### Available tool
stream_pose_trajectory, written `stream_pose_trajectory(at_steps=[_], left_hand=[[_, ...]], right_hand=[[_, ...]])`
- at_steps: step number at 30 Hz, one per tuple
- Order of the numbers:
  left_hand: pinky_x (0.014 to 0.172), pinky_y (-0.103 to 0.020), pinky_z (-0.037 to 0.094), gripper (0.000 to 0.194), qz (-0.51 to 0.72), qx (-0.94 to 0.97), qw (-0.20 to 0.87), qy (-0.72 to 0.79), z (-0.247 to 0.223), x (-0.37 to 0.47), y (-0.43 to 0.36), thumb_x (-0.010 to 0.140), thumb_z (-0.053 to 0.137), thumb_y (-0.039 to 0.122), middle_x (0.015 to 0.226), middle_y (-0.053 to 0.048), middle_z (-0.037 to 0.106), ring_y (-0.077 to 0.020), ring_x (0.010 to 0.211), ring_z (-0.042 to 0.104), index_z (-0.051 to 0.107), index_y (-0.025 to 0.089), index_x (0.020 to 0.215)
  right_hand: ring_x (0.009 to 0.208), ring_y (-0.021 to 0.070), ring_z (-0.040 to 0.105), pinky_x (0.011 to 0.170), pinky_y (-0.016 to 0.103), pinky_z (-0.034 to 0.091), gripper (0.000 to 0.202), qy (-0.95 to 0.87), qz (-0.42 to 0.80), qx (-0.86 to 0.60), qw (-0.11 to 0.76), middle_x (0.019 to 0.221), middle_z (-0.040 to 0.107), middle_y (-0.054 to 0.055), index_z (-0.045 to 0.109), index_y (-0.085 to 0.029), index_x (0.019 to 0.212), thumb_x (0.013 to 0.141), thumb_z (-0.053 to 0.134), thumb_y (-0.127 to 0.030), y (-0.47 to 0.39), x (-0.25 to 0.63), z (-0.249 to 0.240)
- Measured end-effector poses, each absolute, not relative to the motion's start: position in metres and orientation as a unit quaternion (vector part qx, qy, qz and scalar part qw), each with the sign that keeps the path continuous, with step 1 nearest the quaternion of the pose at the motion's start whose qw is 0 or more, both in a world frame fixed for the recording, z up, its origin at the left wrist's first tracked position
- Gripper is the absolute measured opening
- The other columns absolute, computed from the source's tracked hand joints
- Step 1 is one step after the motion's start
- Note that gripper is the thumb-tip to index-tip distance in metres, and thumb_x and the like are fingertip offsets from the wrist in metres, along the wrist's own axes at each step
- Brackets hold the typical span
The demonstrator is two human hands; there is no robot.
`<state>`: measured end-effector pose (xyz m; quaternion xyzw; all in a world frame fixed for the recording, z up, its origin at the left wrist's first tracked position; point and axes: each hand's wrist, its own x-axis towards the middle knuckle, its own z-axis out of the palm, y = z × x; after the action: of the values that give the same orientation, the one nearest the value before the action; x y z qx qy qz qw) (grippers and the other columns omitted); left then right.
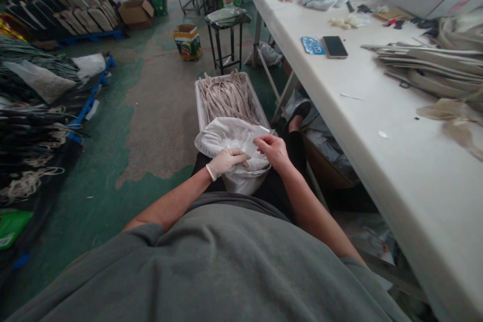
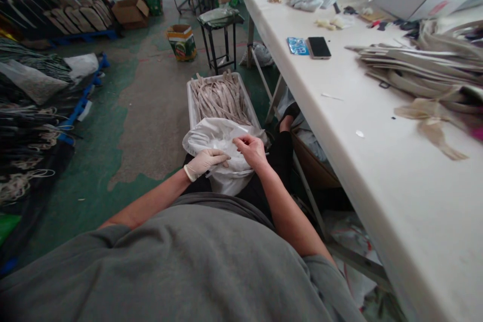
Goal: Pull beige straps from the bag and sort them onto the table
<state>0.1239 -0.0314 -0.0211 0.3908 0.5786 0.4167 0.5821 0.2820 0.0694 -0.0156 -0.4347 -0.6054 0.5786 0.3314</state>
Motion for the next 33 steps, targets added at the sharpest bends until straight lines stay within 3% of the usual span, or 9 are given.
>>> stream_pose_trajectory(at_steps=[6, 11, 17, 22, 33], left_hand=[[0.074, -0.032, 0.049, 0.046, 0.446, 0.331, 0.657, 0.510, -0.022, 0.133, -0.033, 0.069, 0.073, 0.059, 0.069, -0.009, 0.072, -0.0207, 0.070, 0.066, 0.072, 0.014, 0.075], [0.072, -0.032, 0.051, 0.061, 0.445, 0.324, 0.646, 0.529, -0.024, 0.138, -0.028, 0.064, 0.072, 0.074, 0.070, -0.007, 0.070, -0.0199, 0.069, 0.066, 0.066, 0.015, 0.076], [0.064, -0.025, 0.045, 0.061, 0.488, 0.319, 0.581, 0.568, -0.024, 0.142, -0.020, 0.055, 0.090, 0.054, 0.068, 0.000, 0.067, -0.0134, 0.064, 0.062, 0.064, 0.014, 0.093], [0.072, -0.027, 0.048, 0.052, 0.450, 0.305, 0.638, 0.546, -0.031, 0.143, -0.029, 0.052, 0.093, 0.042, 0.077, -0.003, 0.071, -0.0150, 0.072, 0.065, 0.070, 0.013, 0.089], [0.068, -0.028, 0.044, 0.038, 0.275, 0.417, 0.686, 0.530, -0.044, 0.142, -0.044, 0.062, 0.084, 0.047, 0.073, -0.003, 0.070, -0.0167, 0.067, 0.059, 0.076, 0.014, 0.082]], right_hand=[[0.049, 0.0111, 0.055, 0.048, 0.023, 0.047, 0.037, -0.560, 0.630, -0.411, 0.347, 0.060, 0.063, 0.000, 0.061, -0.020, 0.067, 0.066, 0.072, -0.055, 0.070, 0.274, -0.021], [0.048, 0.0122, 0.055, 0.048, 0.024, 0.045, 0.033, -0.618, 0.581, -0.418, 0.326, 0.056, 0.061, -0.001, 0.061, -0.020, 0.065, 0.069, 0.070, -0.052, 0.069, 0.274, -0.028], [0.052, 0.0131, 0.058, 0.051, 0.023, 0.041, 0.022, -0.704, 0.495, -0.419, 0.290, 0.054, 0.059, -0.003, 0.059, -0.020, 0.062, 0.074, 0.064, -0.038, 0.069, 0.279, -0.024], [0.049, 0.0137, 0.058, 0.049, 0.025, 0.044, 0.028, -0.667, 0.526, -0.428, 0.309, 0.056, 0.060, -0.002, 0.058, -0.021, 0.063, 0.072, 0.066, -0.046, 0.077, 0.286, -0.019], [0.050, 0.0154, 0.054, 0.052, 0.031, 0.047, 0.031, -0.614, 0.589, -0.428, 0.305, 0.058, 0.060, 0.000, 0.060, -0.024, 0.066, 0.069, 0.074, -0.051, 0.082, 0.300, -0.029]])
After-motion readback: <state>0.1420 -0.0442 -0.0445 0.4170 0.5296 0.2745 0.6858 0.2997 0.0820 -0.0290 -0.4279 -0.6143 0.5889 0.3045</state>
